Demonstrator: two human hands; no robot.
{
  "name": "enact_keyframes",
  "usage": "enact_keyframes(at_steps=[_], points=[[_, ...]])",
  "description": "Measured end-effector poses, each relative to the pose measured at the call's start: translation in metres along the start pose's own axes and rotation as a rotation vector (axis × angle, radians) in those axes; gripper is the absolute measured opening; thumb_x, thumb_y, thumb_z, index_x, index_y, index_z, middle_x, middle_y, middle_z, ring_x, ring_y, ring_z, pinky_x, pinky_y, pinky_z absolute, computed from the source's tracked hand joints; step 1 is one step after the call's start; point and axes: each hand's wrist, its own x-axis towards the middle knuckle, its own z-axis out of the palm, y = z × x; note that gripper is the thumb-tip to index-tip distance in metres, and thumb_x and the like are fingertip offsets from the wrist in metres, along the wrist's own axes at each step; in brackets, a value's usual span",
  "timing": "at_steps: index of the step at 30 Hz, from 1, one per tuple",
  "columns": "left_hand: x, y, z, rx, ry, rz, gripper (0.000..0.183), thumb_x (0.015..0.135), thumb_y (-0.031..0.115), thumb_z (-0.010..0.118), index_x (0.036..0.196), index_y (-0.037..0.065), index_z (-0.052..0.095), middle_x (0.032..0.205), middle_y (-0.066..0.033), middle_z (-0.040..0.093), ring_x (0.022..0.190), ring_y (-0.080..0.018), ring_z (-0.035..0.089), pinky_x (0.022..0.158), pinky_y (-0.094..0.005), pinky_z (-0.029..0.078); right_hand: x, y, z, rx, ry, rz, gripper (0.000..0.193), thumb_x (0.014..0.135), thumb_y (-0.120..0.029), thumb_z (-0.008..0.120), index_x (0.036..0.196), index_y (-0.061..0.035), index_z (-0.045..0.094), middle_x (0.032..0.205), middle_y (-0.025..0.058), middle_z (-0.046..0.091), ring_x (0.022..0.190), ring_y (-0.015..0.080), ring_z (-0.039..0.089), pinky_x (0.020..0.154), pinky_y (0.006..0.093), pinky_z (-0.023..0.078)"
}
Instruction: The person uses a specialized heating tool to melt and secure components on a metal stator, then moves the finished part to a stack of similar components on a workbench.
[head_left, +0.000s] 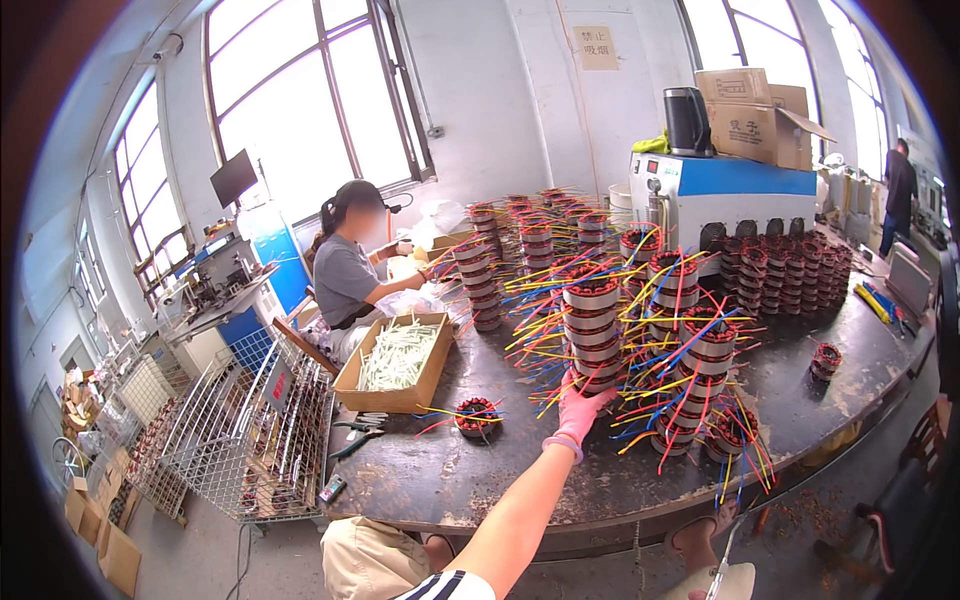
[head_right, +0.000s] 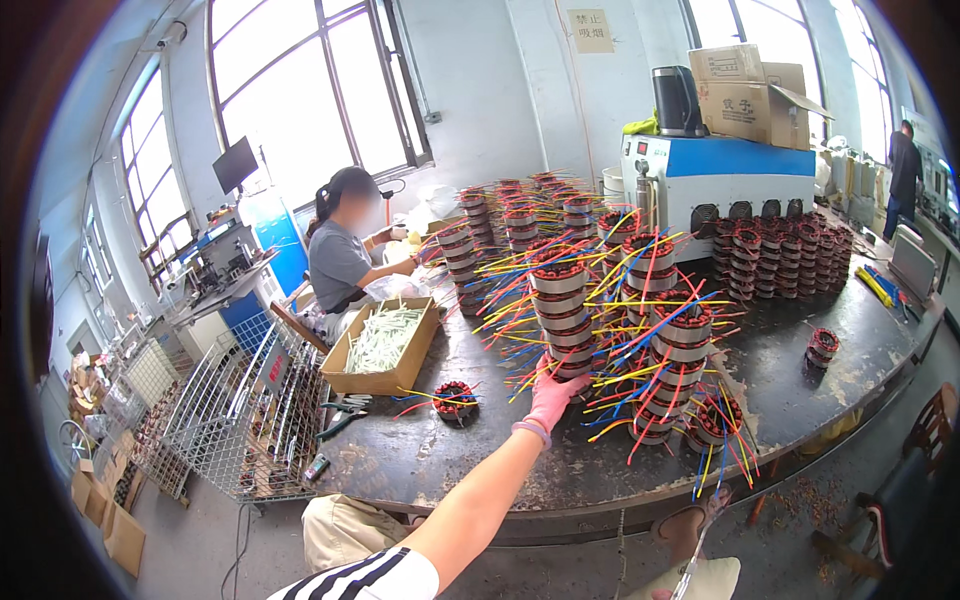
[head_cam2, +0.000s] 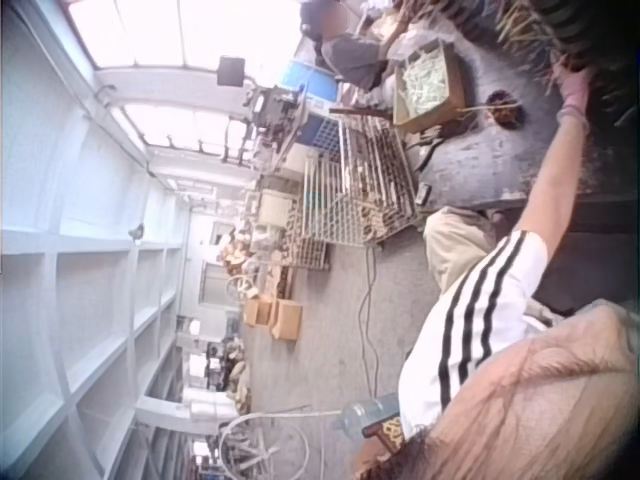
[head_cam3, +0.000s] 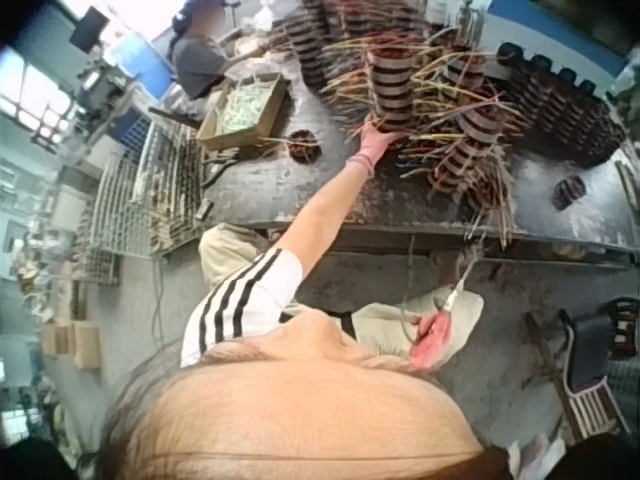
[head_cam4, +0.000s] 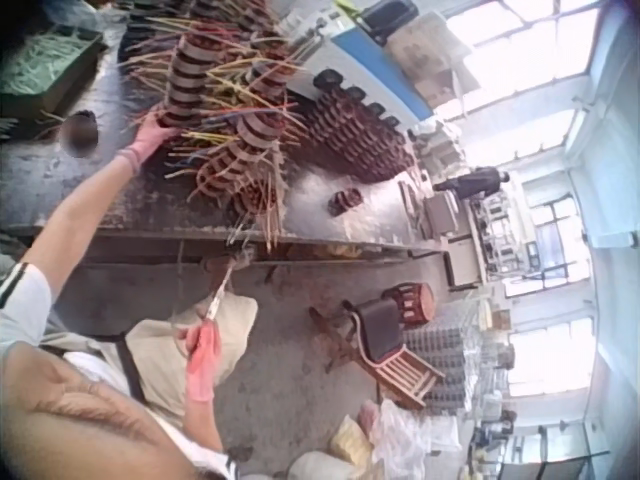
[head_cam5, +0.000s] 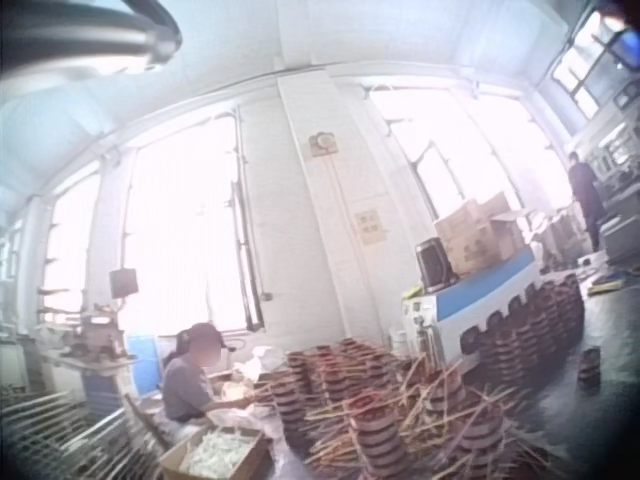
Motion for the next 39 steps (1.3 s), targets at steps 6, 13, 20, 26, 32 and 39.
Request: enact_keyframes(at_steps=[6,13,20,26,32,39], points=[[-0.007,-0.008,-0.013,-0.034,0.014,0.022,0.098,0.060,0.023,0.093,0.139,0.001,0.041,0.125,-0.0128,0.064,0.114,-0.0230,0.062,0.101,-0.0360,0.047,0.015,0.038,-0.027,-0.023,-0.147,-0.235,0.038,0.104,-0.030,0.042,0.071,-0.0128,0.041,0.059,-0.0032,0.034,0.055,0.0108,0.034,0.063,0.0297,0.044],[-0.027,0.012,-0.017,-0.024,-0.025,-0.042,0.103,0.062,0.018,0.092,0.144,0.002,0.032,0.128,-0.0103,0.061,0.116,-0.0193,0.059,0.101,-0.0334,0.046,0.012,0.043,-0.025,0.062,-0.140,-0.143,0.036,0.104,-0.031,0.043,0.073,-0.0135,0.044,0.059,-0.0035,0.035,0.054,0.0108,0.035,0.062,0.0298,0.044],[-0.050,0.036,-0.040,0.110,-0.060,-0.056,0.107,0.074,0.035,0.085,0.153,0.001,0.021,0.141,-0.0149,0.051,0.132,-0.0271,0.047,0.110,-0.0396,0.036,0.022,0.060,-0.030,0.163,-0.318,-0.179,0.039,0.105,-0.038,0.042,0.075,-0.0126,0.047,0.058,-0.0040,0.035,0.053,0.0097,0.034,0.060,0.0276,0.042],[-0.105,0.176,-0.105,-0.019,-0.818,-0.579,0.075,0.089,0.038,0.073,0.149,0.009,0.038,0.141,-0.0076,0.051,0.124,-0.0160,0.053,0.097,-0.0340,0.047,0.037,0.073,-0.039,0.193,-0.292,-0.195,0.032,0.106,-0.034,0.043,0.092,-0.0083,0.058,0.058,-0.0047,0.035,0.052,0.0090,0.034,0.058,0.0258,0.040],[0.000,0.309,-0.058,0.883,-0.467,0.837,0.076,0.076,0.048,0.078,0.131,0.000,0.057,0.140,-0.0226,0.052,0.125,-0.0318,0.054,0.103,-0.0437,0.045,0.023,0.049,-0.026,0.171,-0.224,-0.185,0.037,0.106,-0.034,0.043,0.119,-0.0037,0.061,0.057,-0.0045,0.035,0.050,0.0091,0.034,0.055,0.0264,0.041],[0.070,0.270,-0.035,1.112,-0.547,0.304,0.124,0.057,0.068,0.080,0.150,0.000,0.034,0.149,-0.0257,0.041,0.139,-0.0359,0.040,0.115,-0.0397,0.034,-0.011,0.012,0.002,0.213,-0.180,-0.063,0.035,0.105,-0.033,0.044,0.114,-0.0038,0.061,0.055,-0.0040,0.036,0.047,0.0094,0.034,0.054,0.0271,0.043]])
